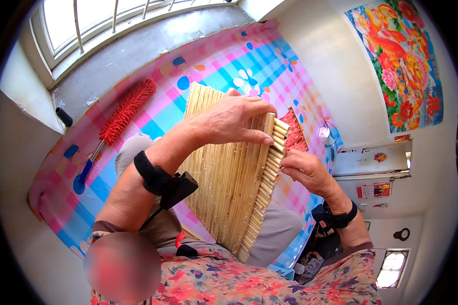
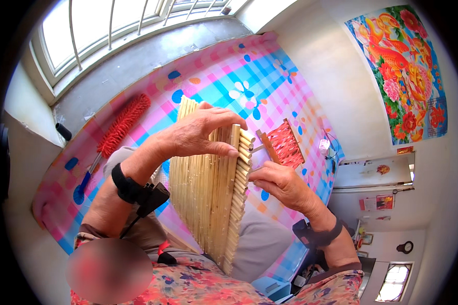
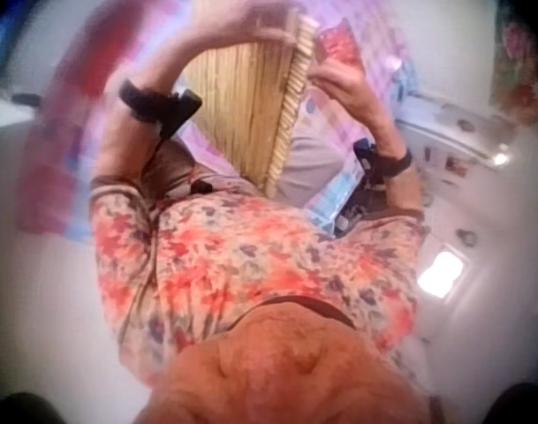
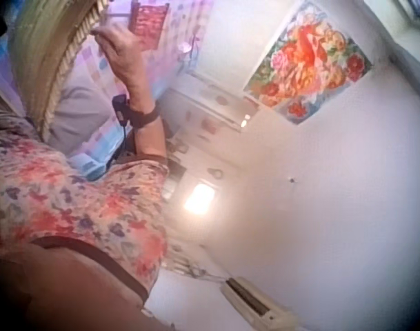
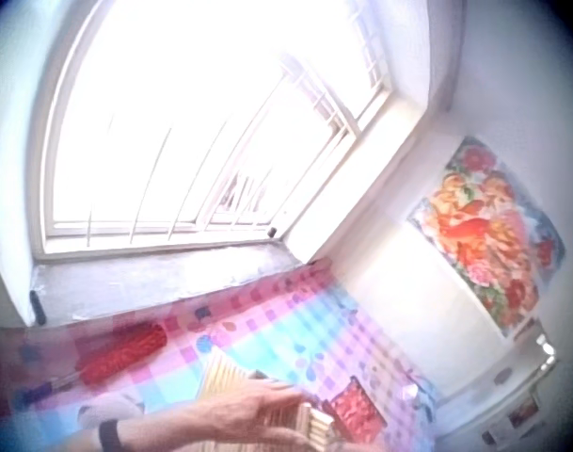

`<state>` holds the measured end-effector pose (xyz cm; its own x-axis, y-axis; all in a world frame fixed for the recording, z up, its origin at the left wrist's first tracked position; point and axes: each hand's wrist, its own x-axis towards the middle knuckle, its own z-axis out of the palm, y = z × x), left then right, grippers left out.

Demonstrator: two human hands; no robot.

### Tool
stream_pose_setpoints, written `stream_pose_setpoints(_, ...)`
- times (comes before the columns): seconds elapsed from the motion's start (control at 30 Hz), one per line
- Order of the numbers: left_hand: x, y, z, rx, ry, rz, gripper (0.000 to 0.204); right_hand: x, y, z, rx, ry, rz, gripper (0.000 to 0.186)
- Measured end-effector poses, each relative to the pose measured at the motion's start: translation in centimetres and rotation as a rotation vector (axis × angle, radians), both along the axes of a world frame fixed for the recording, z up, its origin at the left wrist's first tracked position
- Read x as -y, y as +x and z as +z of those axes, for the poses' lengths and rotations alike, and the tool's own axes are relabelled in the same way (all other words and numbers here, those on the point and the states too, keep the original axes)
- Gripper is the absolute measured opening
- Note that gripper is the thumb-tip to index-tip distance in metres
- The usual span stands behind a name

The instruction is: The person weaves a mat using thin wooden sticks and white thread, threading the needle through the gaps and securing the edges by hand.

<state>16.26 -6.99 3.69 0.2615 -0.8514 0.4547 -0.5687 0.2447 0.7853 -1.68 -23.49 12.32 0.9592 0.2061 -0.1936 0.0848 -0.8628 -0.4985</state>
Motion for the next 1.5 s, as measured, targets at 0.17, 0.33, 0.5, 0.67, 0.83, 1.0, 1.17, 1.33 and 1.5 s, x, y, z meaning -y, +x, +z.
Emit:
stream_pose_setpoints(0.17,1.2,1.1,-1.6,0.080,-0.153,0.080,0.050,-0.3,1.1,0.5,-0.012,-0.019,0.002,0.016)
stream_pose_setpoints(0.33,2.2,1.5,-2.2,-0.177,-0.135,-0.094,0.048,0.3,1.4,0.5,-0.023,-0.042,-0.001,0.017)
stream_pose_setpoints(0.5,2.3,1.6,-2.7,-0.217,-0.164,-0.119,0.048,0.2,1.8,1.0,-0.102,-0.057,-0.022,0.017)
stream_pose_setpoints(0.67,2.6,1.5,-2.9,-0.187,-0.177,-0.112,0.049,0.5,1.6,1.5,-0.162,-0.071,-0.011,0.018)
stream_pose_setpoints(0.83,2.9,1.7,-3.2,-0.199,-0.198,-0.127,0.047,0.0,1.6,1.8,-0.191,-0.080,-0.078,0.018)
stream_pose_setpoints(1.0,3.1,1.5,-3.2,-0.207,-0.198,-0.124,0.047,-0.6,1.2,1.4,-0.191,-0.142,-0.154,0.017)
stream_pose_setpoints(1.17,2.9,1.5,-3.4,-0.160,-0.253,-0.087,0.048,-0.7,1.0,0.9,-0.123,-0.135,-0.104,0.016)
stream_pose_setpoints(1.33,2.4,1.4,-3.2,-0.161,-0.239,-0.048,0.047,-0.2,1.2,0.6,-0.056,-0.129,-0.010,0.019)
stream_pose_setpoints(1.5,2.1,1.5,-3.5,-0.163,-0.272,-0.040,0.047,-0.7,1.1,-0.4,0.008,-0.090,0.013,0.020)
